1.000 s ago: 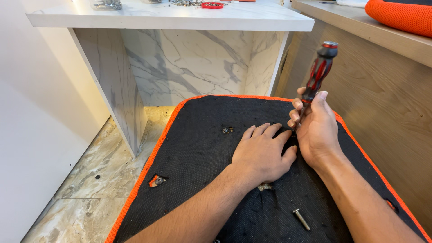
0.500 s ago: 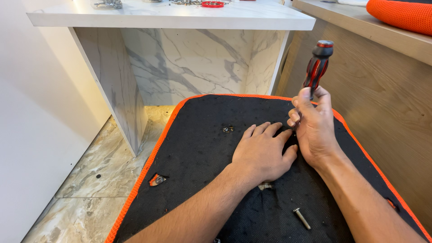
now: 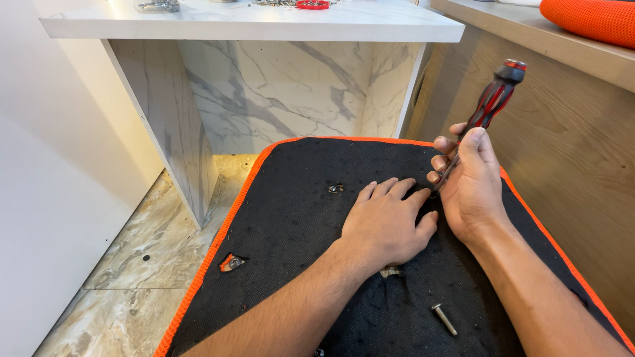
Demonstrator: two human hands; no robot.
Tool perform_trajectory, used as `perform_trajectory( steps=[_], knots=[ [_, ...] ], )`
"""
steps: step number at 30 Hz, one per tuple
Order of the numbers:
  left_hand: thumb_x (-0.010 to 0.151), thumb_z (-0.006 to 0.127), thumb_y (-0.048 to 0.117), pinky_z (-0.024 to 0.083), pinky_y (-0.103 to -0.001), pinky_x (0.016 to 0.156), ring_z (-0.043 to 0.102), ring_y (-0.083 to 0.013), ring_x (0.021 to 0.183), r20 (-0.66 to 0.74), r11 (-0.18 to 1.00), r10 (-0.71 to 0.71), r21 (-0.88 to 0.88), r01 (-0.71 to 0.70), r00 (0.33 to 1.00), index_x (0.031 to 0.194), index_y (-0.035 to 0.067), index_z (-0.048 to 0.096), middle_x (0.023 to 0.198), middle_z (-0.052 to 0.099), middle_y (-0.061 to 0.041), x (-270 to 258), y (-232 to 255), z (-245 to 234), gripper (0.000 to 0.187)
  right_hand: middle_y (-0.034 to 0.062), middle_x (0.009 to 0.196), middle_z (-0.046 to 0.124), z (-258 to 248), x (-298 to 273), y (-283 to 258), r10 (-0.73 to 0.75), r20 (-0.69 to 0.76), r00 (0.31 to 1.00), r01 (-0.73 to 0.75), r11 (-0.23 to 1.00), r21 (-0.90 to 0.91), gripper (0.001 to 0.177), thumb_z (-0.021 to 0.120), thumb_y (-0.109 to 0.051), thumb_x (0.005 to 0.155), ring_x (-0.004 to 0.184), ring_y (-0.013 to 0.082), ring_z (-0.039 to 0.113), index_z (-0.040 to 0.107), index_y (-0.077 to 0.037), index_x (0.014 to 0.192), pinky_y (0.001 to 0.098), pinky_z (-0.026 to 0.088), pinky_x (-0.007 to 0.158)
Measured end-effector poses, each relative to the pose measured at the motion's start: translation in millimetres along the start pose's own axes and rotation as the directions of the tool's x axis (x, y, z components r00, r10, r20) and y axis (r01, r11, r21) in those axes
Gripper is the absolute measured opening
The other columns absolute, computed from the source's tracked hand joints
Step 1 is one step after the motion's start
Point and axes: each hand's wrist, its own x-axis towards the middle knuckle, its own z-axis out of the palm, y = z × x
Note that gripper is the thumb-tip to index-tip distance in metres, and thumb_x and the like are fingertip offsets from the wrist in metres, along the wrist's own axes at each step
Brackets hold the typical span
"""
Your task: The person uses a screwdriver to remove screws from the underside of an orange mesh chair seat. Screws are loosened and placed on the seat surface as they are removed.
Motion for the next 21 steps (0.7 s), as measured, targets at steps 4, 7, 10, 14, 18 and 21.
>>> perform_trajectory(
  steps=[4, 7, 10, 14, 18, 21],
  knots=[
    [0.097, 0.043, 0.047, 0.017, -0.053, 0.122, 0.030, -0.0319, 0.150, -0.008, 1.000, 0.005, -0.006, -0.005, 1.000, 0.147, 0.014, 0.050, 0.156, 0.043, -0.013, -0.2, -0.9, 1.2, 0.060, 0.0000, 0.098, 0.054, -0.9, -0.1, 0.2, 0.023, -0.005, 1.000, -0.023, 0.998, 0.053, 0.034, 0.043, -0.048, 0.111, 0.078, 0.0112, 0.046, 0.051, -0.018, 0.123, 0.0293, 0.043, 0.071],
    [0.097, 0.043, 0.047, 0.017, -0.053, 0.122, 0.030, -0.0322, 0.150, -0.006, 1.000, 0.004, -0.004, -0.004, 1.000, 0.147, 0.014, 0.050, 0.157, 0.043, -0.013, 0.8, -1.2, 2.0, 0.060, -0.0013, 0.099, 0.055, -0.1, 1.7, 0.8, 0.012, -0.062, 0.998, -0.012, 1.000, 0.007, 0.023, 0.046, -0.043, 0.110, 0.078, 0.0107, 0.046, 0.045, -0.022, 0.120, 0.0302, 0.044, 0.072],
    [0.098, 0.042, 0.047, 0.017, -0.053, 0.122, 0.030, -0.0323, 0.150, -0.002, 1.000, 0.005, 0.002, -0.005, 1.000, 0.147, 0.013, 0.050, 0.157, 0.042, -0.013, 1.2, -1.5, 2.0, 0.060, -0.0007, 0.098, 0.054, -1.8, 1.6, -1.1, 0.026, 0.000, 1.000, -0.026, 0.997, 0.069, 0.032, 0.043, -0.047, 0.110, 0.077, 0.0112, 0.046, 0.049, -0.018, 0.121, 0.0298, 0.044, 0.071],
    [0.097, 0.042, 0.047, 0.016, -0.053, 0.122, 0.028, -0.0320, 0.150, 0.013, 1.000, -0.006, -0.003, 0.006, 1.000, 0.147, 0.014, 0.049, 0.158, 0.041, -0.013, 1.4, -0.6, 1.0, 0.060, 0.0008, 0.098, 0.056, -2.1, 0.9, -1.4, 0.041, -0.021, 0.999, -0.038, 0.993, 0.113, 0.033, 0.041, -0.051, 0.110, 0.077, 0.0117, 0.046, 0.044, -0.018, 0.117, 0.0297, 0.044, 0.070],
    [0.098, 0.041, 0.047, 0.016, -0.052, 0.122, 0.028, -0.0316, 0.151, 0.022, 1.000, -0.011, -0.004, 0.011, 1.000, 0.147, 0.014, 0.049, 0.158, 0.041, -0.012, 0.5, 0.0, -0.3, 0.060, -0.0010, 0.103, 0.055, -0.3, -0.1, -1.0, -0.006, -0.020, 1.000, 0.006, 1.000, -0.001, 0.026, 0.047, -0.044, 0.109, 0.079, 0.0106, 0.044, 0.041, -0.021, 0.118, 0.0301, 0.043, 0.072],
    [0.097, 0.042, 0.047, 0.016, -0.053, 0.122, 0.028, -0.0316, 0.150, 0.019, 1.000, -0.009, -0.004, 0.009, 1.000, 0.147, 0.014, 0.049, 0.158, 0.041, -0.012, 0.5, 0.6, -0.8, 0.060, 0.0006, 0.105, 0.054, 0.6, -1.8, -2.5, -0.003, 0.065, 0.998, 0.002, 1.000, 0.018, 0.031, 0.045, -0.047, 0.112, 0.082, 0.0110, 0.046, 0.044, -0.017, 0.121, 0.0294, 0.044, 0.073]
  ],
)
